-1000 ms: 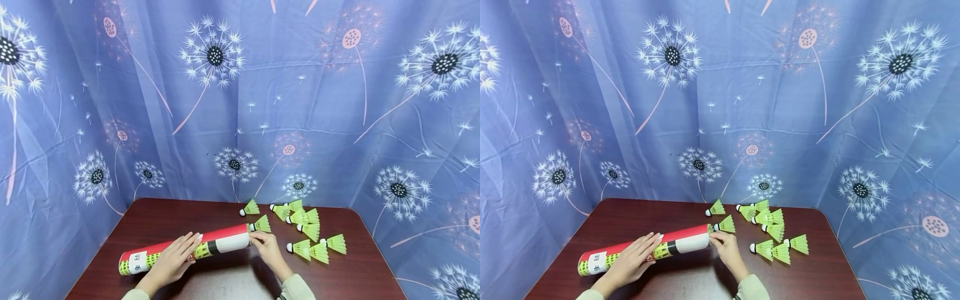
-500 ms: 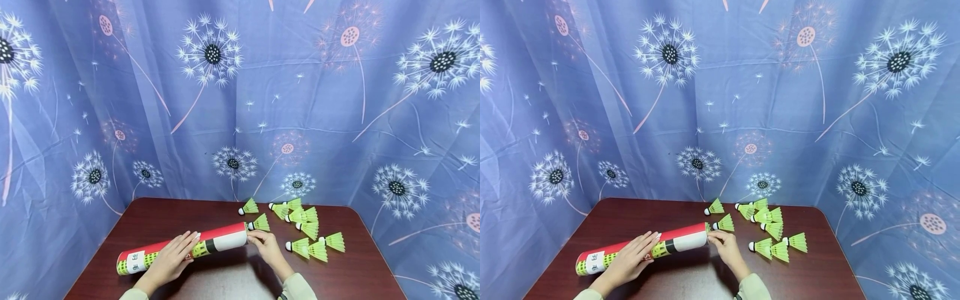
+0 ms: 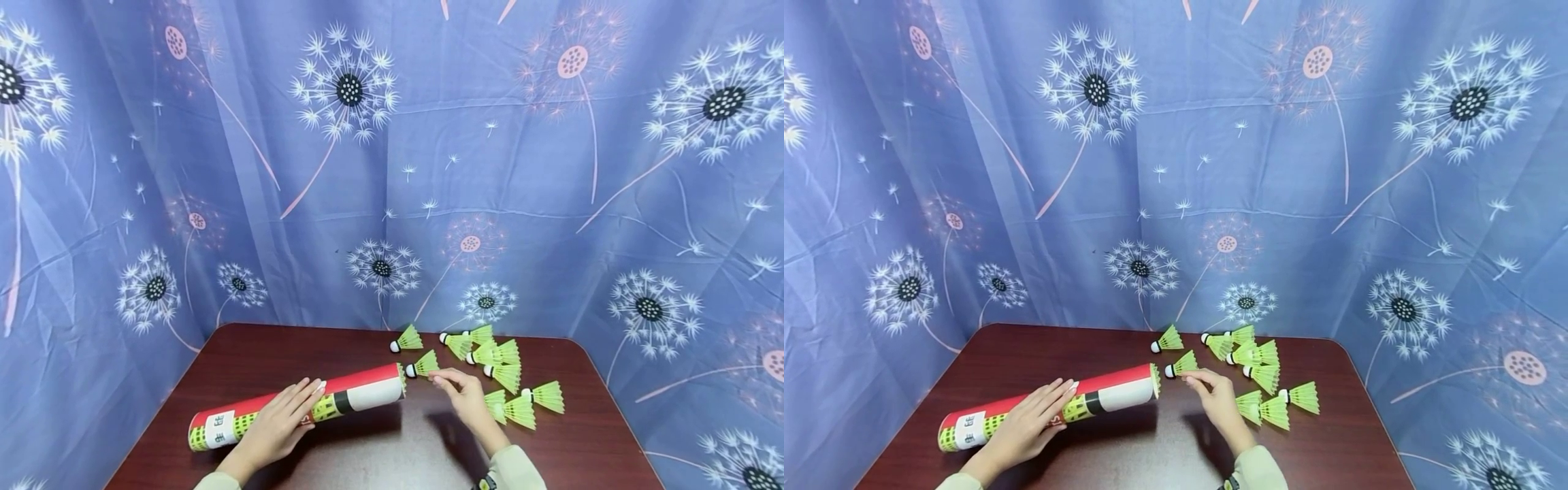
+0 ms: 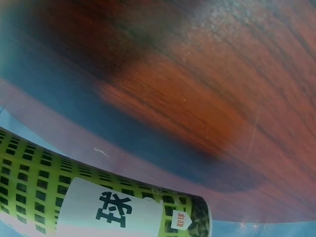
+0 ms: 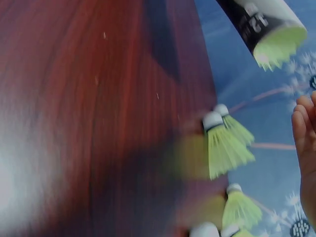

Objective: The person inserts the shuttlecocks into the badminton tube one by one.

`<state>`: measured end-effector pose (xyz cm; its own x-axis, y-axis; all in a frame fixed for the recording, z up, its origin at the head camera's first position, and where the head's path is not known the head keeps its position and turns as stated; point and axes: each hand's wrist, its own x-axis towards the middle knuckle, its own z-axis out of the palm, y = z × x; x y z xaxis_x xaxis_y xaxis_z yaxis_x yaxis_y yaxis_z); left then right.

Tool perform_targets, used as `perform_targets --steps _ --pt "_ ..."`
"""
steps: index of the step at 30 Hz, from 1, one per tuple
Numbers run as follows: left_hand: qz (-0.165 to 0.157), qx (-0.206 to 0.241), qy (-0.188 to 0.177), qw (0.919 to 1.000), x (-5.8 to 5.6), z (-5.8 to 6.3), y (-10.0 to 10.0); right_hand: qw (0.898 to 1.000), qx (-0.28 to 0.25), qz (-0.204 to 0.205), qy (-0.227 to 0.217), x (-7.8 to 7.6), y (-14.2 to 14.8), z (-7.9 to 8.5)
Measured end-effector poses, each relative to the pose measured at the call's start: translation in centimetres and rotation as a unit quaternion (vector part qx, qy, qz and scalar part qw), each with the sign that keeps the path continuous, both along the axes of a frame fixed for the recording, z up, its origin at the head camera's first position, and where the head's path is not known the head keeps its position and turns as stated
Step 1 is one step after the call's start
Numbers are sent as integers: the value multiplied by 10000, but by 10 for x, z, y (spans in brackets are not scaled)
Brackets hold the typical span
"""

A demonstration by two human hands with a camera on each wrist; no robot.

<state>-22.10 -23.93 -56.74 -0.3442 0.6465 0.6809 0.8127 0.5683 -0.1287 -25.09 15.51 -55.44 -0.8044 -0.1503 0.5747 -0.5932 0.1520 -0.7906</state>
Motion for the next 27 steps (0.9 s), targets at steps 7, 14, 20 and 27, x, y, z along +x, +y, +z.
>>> perform_targets --steps 7,14,20,27 --pt "9 18 -81 10000 2 0 -1 9993 30 -340 -118 5 34 9" --pt "56 20 -89 9999 3 -2 -1 9923 454 -1132 -234 14 64 18" --pt "102 23 -109 9999 3 -5 -3 9797 859 -1783 -322 31 82 38" --pt "144 6 -97 9998 4 -7 -4 9745 959 -1977 -444 26 106 15"
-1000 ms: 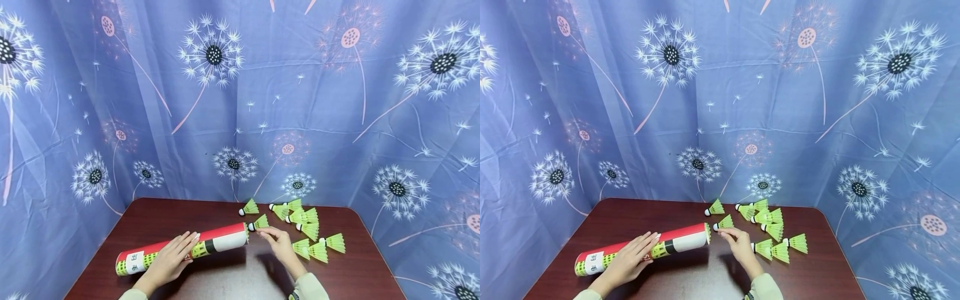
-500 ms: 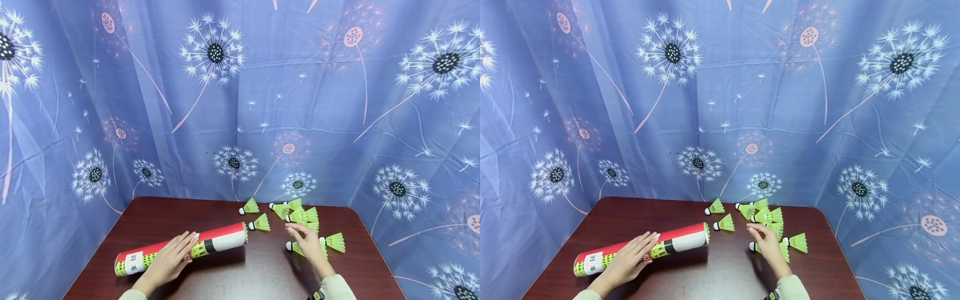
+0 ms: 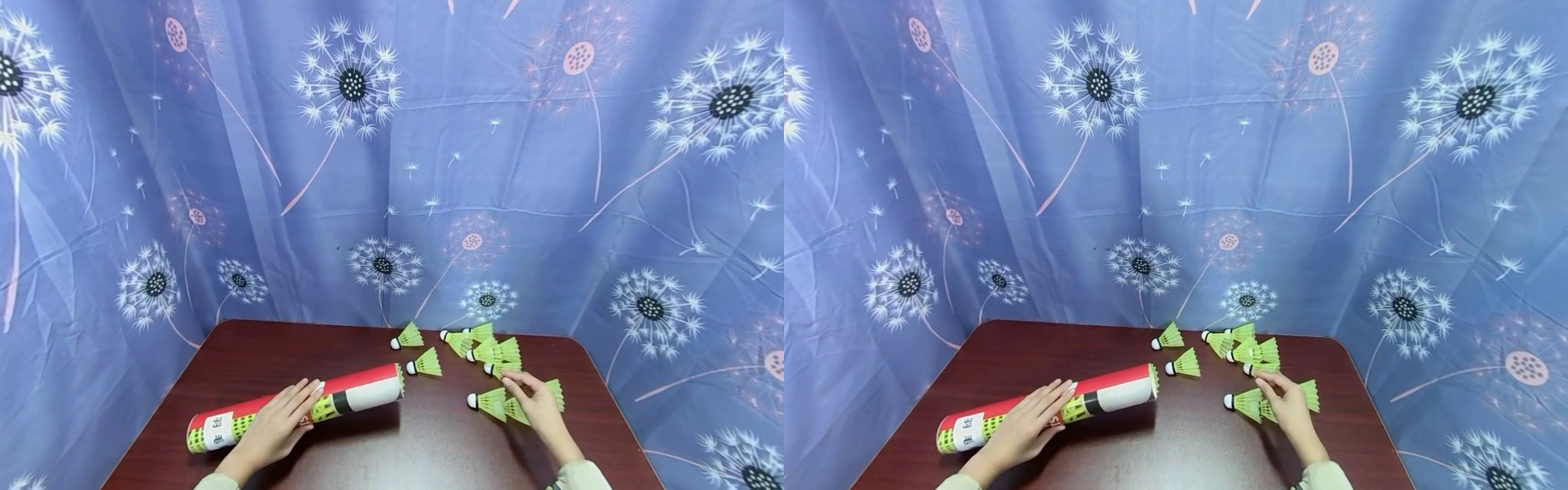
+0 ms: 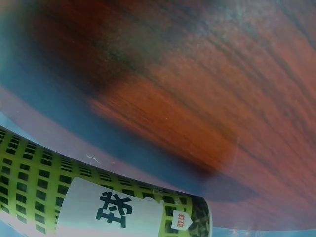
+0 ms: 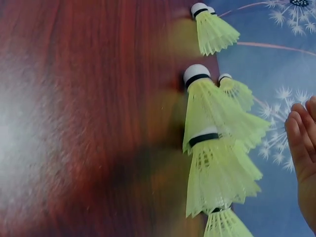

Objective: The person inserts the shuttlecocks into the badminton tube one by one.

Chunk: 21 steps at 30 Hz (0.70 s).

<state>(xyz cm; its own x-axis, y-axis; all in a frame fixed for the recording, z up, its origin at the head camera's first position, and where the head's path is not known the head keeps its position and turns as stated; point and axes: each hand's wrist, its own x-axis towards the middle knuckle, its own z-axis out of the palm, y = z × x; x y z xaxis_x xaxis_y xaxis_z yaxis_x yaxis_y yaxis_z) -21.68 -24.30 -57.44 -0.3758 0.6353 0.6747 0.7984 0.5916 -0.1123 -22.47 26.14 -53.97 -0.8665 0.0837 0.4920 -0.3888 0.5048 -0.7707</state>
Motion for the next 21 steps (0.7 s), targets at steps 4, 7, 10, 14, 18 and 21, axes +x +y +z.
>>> perform_targets --steps 4,7,10,14,18,21 --pt "-46 8 -47 10000 -1 2 1 9991 264 -192 257 -2 14 -11" --pt "-68 -7 -55 10000 -1 3 1 9975 425 -440 343 0 24 -14" --pt "-58 -26 -50 10000 0 3 1 9970 417 -614 207 5 33 -14" --pt "-67 2 -56 10000 1 3 1 9963 364 -775 -37 9 44 -17" --pt "-56 9 -46 10000 0 1 0 9957 364 -840 -167 13 52 -22" --pt "-58 1 -34 10000 0 0 0 9957 309 -836 -237 15 56 -26"
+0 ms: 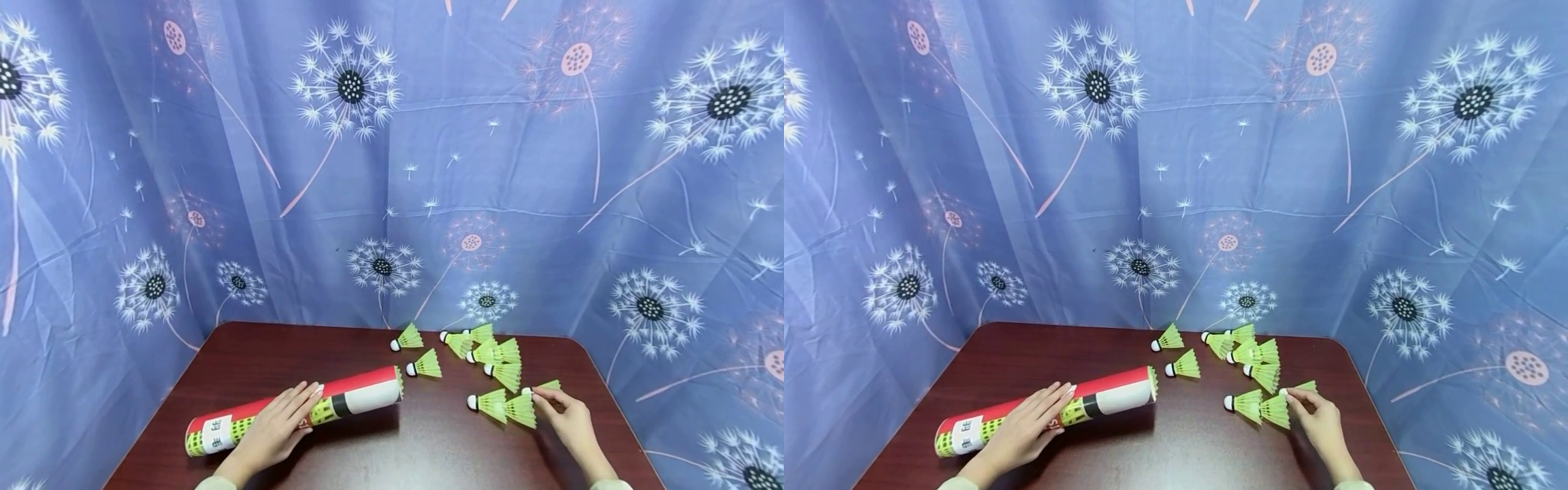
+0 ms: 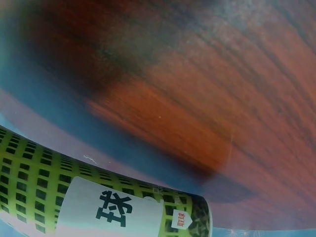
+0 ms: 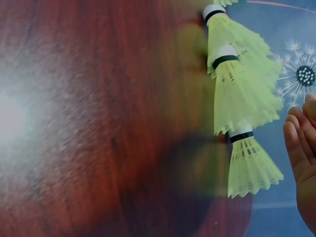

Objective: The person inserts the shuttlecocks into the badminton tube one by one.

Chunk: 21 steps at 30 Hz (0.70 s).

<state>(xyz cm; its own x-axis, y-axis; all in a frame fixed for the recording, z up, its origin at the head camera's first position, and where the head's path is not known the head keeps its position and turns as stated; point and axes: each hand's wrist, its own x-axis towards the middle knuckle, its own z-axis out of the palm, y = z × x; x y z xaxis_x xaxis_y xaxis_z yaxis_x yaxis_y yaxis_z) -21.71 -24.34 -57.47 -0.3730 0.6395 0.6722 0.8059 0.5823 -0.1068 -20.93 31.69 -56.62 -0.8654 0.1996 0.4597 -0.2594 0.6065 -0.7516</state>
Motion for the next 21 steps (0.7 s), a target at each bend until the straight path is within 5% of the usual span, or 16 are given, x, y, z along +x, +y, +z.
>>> perform_targets --steps 12,21 --pt "-14 26 -6 10000 0 -2 -2 9971 140 -118 -737 4 5 -11" --pt "-3 -3 36 10000 -1 -3 -3 9950 417 -225 -874 3 2 -16"
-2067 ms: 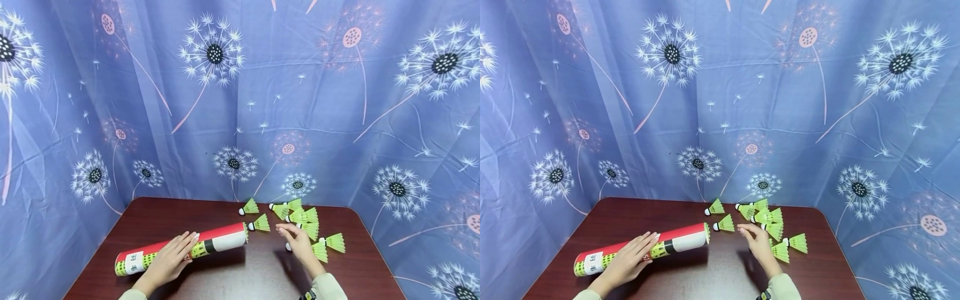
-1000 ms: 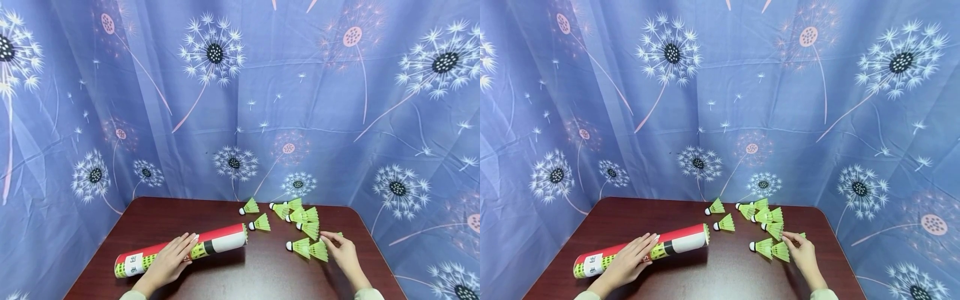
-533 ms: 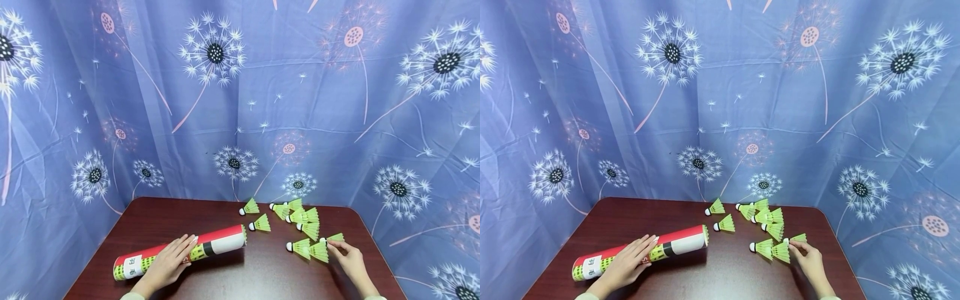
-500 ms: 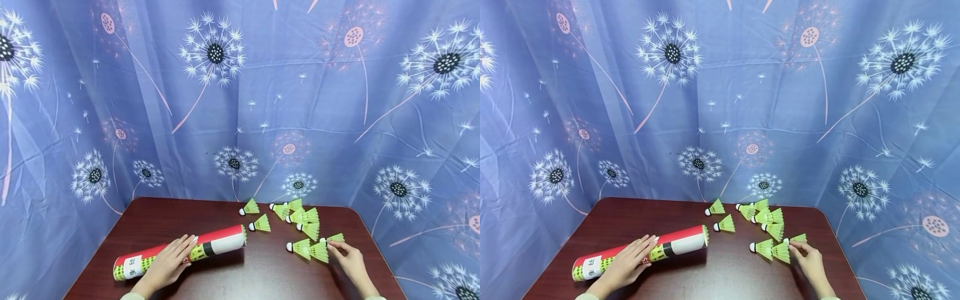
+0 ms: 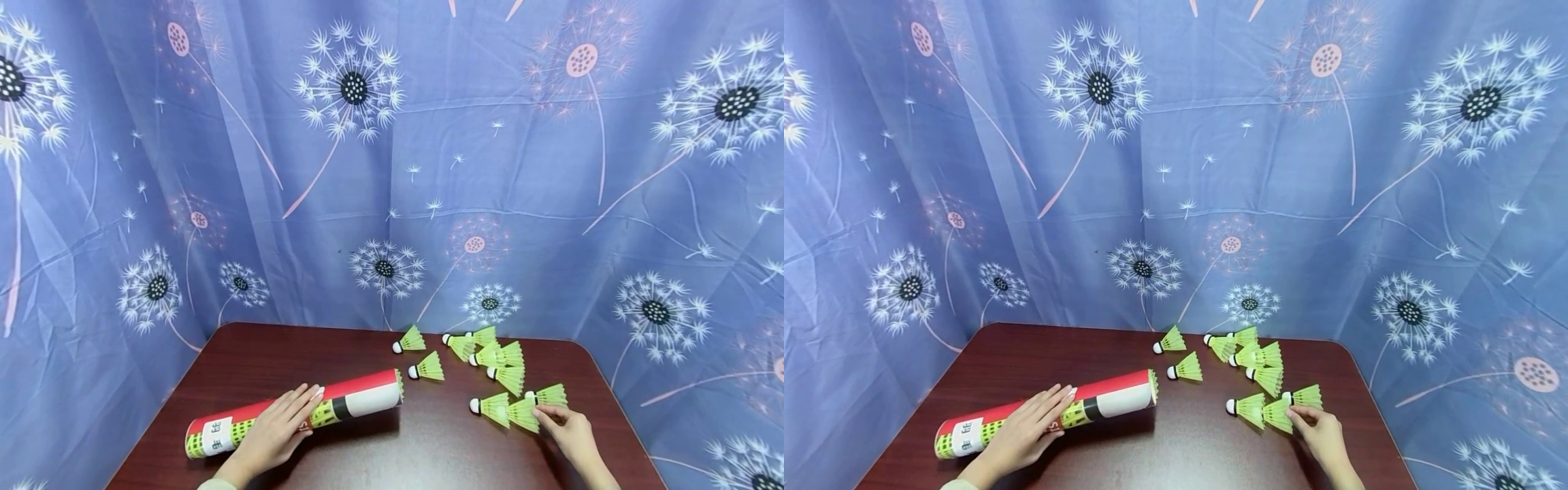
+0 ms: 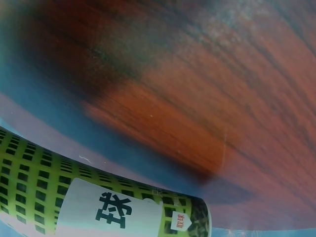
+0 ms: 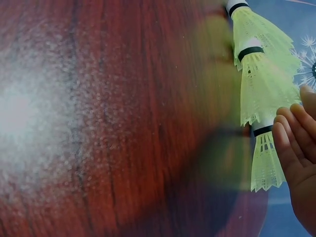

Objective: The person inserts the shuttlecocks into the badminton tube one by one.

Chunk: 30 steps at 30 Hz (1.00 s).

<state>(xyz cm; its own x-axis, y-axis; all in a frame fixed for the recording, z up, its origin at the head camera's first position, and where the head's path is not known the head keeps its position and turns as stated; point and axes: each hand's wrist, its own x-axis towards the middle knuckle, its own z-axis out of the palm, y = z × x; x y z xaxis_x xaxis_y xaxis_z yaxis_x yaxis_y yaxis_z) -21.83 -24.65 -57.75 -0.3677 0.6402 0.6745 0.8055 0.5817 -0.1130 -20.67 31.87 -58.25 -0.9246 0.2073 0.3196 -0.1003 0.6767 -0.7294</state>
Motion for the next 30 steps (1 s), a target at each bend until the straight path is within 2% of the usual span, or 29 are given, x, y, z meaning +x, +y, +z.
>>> perform_targets --steps 9,23,30 --pt "101 -27 10 9999 0 2 0 9998 -105 136 -58 0 0 0" --pt "-5 -31 0 10000 1 1 2 9990 -55 278 345 6 1 6" --pt "-62 -3 89 9999 0 1 3 9983 -14 151 561 7 10 9"
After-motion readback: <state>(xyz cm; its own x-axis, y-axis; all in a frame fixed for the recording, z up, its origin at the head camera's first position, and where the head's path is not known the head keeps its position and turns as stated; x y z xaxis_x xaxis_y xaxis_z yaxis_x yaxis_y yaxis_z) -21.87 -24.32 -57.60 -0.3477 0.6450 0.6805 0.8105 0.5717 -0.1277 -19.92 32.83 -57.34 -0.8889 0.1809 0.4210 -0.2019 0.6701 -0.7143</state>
